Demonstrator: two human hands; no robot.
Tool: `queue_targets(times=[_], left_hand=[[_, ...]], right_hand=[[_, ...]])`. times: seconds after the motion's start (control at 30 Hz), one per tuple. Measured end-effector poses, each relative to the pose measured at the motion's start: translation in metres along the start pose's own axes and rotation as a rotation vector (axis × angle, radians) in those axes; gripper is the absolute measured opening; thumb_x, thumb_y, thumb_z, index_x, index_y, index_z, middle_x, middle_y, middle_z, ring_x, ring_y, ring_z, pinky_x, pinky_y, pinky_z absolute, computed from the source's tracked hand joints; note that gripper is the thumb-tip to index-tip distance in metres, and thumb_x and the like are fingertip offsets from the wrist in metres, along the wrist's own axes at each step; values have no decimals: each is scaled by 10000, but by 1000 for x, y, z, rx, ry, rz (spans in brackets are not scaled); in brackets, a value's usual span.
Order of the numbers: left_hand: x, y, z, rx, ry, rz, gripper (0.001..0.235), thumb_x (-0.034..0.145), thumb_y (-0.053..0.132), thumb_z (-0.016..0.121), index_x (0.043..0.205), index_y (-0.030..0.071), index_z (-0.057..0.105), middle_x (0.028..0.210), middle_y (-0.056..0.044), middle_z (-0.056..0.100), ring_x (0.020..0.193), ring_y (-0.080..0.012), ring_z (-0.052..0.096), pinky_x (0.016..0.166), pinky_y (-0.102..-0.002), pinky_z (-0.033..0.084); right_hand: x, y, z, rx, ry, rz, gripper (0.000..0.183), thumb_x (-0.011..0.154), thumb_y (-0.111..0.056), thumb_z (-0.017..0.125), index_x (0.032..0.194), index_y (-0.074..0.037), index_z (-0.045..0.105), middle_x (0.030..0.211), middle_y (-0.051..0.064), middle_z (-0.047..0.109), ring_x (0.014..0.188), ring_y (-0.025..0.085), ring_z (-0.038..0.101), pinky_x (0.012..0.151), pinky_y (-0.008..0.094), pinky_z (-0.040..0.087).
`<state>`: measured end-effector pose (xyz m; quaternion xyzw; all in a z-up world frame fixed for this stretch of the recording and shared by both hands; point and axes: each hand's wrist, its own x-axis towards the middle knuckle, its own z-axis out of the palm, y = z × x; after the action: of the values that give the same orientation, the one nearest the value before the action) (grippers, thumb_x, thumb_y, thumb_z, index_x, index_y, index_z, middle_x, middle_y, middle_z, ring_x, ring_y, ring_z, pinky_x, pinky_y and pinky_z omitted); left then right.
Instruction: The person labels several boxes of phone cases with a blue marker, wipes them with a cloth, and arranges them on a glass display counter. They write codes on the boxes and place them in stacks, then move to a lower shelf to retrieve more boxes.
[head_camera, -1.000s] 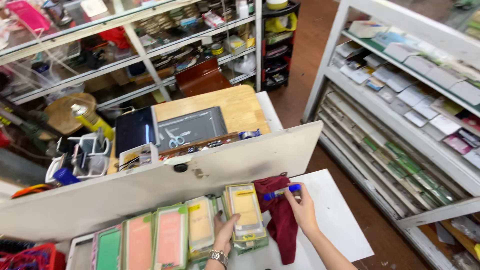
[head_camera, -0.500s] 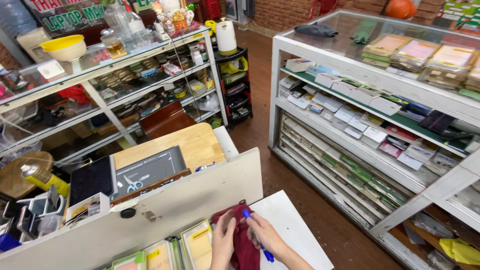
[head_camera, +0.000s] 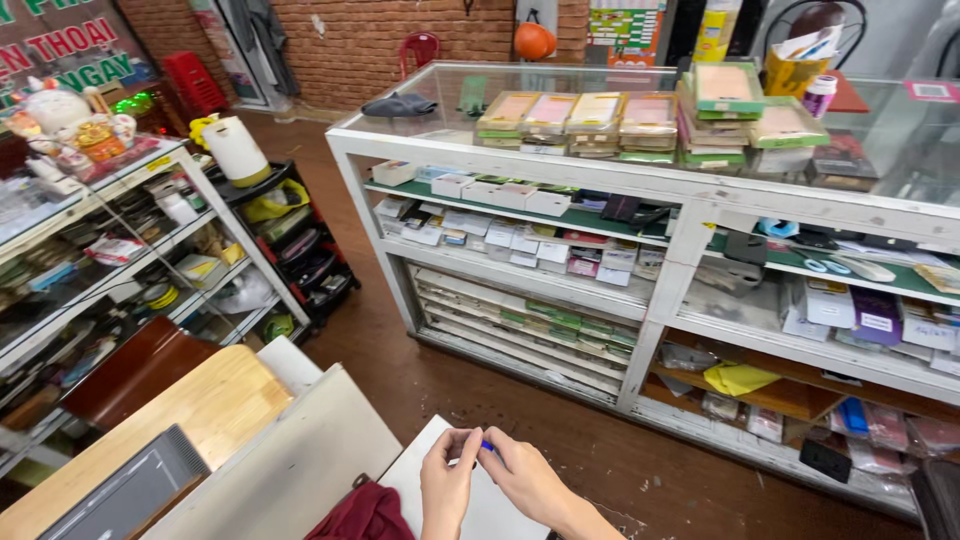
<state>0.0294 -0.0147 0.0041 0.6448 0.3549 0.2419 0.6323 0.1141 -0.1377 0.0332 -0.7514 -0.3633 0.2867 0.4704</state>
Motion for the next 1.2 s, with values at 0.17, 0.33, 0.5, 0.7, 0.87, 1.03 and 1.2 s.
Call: queue_targets(times=[0.17,0.33,0.5,0.7,0.87,1.03,1.2], left_hand=[[33,15,81,-253,-68,-28,261,899,221,768,854,-33,725,775,-37,678,722,-97,574,665,-261,465],[86,37,183,-279,-89,-15,238,888,195,763,819,-28,719,744,-26,699,673,-73,599,625,-251,498],[134,48,280,-286,-88,-13,266,905,198,776,819,-43,702,743,-30,684,673,-81,565,619,-264,471],[177,67,335,-318,57,123,193,899,191,760,852,9,714,779,6,688,688,-56,572,625,-249,473],[213,100,345,-73,-14,191,332,937,315,698,808,15,640,658,-15,611,572,-90,517,523,-310,425],[250,120,354,225,58,299,555,941,422,669,620,-26,603,493,-71,504,479,-143,420,495,-360,374],[316,113,357,25,-20,413,521,1008,349,626,627,-1,558,530,-35,460,535,-108,372,483,-345,324]], right_hand=[[20,22,-64,53,118,-10,259,1035,-290,522,1039,-38,582,705,117,640,621,213,541,629,377,466],[69,66,-154,148,169,-16,246,1038,-273,512,1119,-58,599,758,74,608,669,155,501,631,347,467],[108,102,-246,111,161,-7,281,1025,-273,497,1205,-83,599,758,55,611,667,141,510,633,325,472],[143,101,-326,5,12,70,276,984,-301,567,1169,-98,583,705,89,631,613,218,609,606,383,500],[168,85,-365,-257,48,-55,302,1026,-337,517,1005,-40,563,690,197,633,663,370,610,633,476,438],[209,83,-369,-282,32,-96,326,1037,-327,488,966,-9,504,719,237,626,678,428,589,657,507,447],[267,86,-368,-226,174,-422,283,1077,-283,488,989,-15,509,818,195,642,701,374,574,609,454,448]])
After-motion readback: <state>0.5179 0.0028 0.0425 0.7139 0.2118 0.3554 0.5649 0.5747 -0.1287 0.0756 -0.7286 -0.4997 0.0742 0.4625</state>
